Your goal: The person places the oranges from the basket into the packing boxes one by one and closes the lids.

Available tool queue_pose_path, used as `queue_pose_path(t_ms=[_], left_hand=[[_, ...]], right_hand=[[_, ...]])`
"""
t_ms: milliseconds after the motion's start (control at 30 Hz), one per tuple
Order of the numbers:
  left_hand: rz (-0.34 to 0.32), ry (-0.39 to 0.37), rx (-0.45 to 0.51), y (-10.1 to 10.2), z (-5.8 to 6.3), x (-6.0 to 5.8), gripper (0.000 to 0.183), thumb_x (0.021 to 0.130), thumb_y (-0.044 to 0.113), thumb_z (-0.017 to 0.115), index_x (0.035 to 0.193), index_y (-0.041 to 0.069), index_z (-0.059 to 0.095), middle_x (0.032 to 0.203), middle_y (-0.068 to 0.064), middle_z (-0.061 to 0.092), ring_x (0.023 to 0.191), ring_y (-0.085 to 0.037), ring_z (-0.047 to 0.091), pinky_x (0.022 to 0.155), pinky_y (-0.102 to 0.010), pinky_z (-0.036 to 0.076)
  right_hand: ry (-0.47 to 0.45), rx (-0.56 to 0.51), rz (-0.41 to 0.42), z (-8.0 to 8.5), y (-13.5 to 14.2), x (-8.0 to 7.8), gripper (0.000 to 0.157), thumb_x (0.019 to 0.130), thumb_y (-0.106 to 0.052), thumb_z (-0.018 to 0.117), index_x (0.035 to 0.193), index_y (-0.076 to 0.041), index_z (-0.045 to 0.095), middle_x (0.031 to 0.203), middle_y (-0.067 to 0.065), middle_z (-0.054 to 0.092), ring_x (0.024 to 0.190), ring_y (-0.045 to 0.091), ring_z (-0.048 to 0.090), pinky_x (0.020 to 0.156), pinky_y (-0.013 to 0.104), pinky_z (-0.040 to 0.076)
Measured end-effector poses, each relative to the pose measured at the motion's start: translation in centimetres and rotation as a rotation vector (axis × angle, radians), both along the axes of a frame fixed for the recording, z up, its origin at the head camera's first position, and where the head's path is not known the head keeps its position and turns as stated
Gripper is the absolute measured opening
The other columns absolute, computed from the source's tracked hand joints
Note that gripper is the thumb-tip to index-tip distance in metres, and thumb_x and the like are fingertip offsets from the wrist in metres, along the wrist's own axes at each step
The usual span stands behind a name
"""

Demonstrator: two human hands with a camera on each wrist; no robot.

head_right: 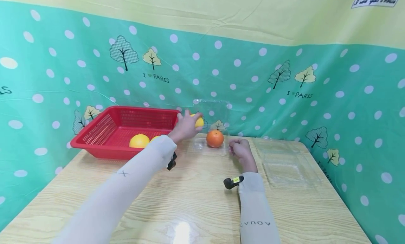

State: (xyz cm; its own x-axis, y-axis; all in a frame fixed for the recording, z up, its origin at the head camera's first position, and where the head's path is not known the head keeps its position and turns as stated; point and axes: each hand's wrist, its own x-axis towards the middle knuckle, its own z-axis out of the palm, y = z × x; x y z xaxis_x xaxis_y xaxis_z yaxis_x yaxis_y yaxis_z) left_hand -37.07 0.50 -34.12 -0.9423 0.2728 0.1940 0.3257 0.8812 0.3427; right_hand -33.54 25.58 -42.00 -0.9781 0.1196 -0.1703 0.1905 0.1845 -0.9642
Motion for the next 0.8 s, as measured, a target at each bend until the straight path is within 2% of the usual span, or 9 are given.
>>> queue_pose_path(t_ms=[67,167,267,400,533,800], left_hand=[[-0.002,-0.021,0.024,0.3,-0.4,0.3,0.069,0.094,0.053,0.067,0.155,0.031,0.044,0.16,-0.025,0.026,0.143,-0.056,0.02,0.104,-0.068,0.041],[0.003,-0.058,0.053,0.7,-1.0,0.6,0.068,0.093,0.053,0.068,0.154,0.032,0.045,0.161,-0.024,0.025,0.145,-0.056,0.017,0.105,-0.073,0.037],[0.02,-0.078,0.065,1.4,-1.7,0.7,0.065,0.094,0.048,0.068,0.153,0.034,0.045,0.161,-0.023,0.024,0.144,-0.056,0.017,0.099,-0.075,0.04],[0.034,-0.075,0.058,2.3,-2.3,0.8,0.061,0.096,0.042,0.066,0.153,0.034,0.046,0.16,-0.022,0.025,0.141,-0.056,0.022,0.095,-0.072,0.045],[0.051,-0.072,0.066,3.2,-2.7,0.9,0.059,0.097,0.034,0.065,0.153,0.032,0.048,0.158,-0.025,0.025,0.139,-0.056,0.025,0.092,-0.066,0.05],[0.109,-0.09,0.078,4.6,-3.6,0.8,0.06,0.097,0.031,0.066,0.154,0.031,0.047,0.16,-0.028,0.022,0.142,-0.06,0.019,0.104,-0.07,0.04]], right_hand=[[0.006,-0.005,0.0,0.0,0.0,0.0,0.036,0.107,-0.013,0.048,0.133,0.011,0.057,0.098,0.014,0.061,0.077,0.016,0.059,0.067,0.024,0.05],[0.012,-0.01,0.006,0.0,0.0,-0.1,0.038,0.107,-0.012,0.048,0.136,0.011,0.056,0.101,0.015,0.061,0.078,0.015,0.06,0.068,0.024,0.051],[0.001,-0.009,0.002,0.0,0.0,0.0,0.039,0.107,-0.014,0.048,0.138,0.01,0.055,0.104,0.015,0.061,0.081,0.016,0.06,0.071,0.025,0.052],[-0.01,-0.007,-0.006,0.0,-0.1,0.0,0.039,0.107,-0.013,0.048,0.138,0.009,0.054,0.106,0.015,0.061,0.084,0.017,0.061,0.075,0.028,0.053],[-0.006,-0.027,-0.008,0.1,-0.2,0.1,0.039,0.106,-0.01,0.049,0.138,0.011,0.053,0.106,0.016,0.062,0.082,0.016,0.061,0.074,0.027,0.053],[0.018,-0.063,0.0,0.0,-0.2,0.0,0.037,0.105,-0.006,0.049,0.135,0.015,0.053,0.103,0.017,0.062,0.076,0.013,0.06,0.068,0.024,0.052]])
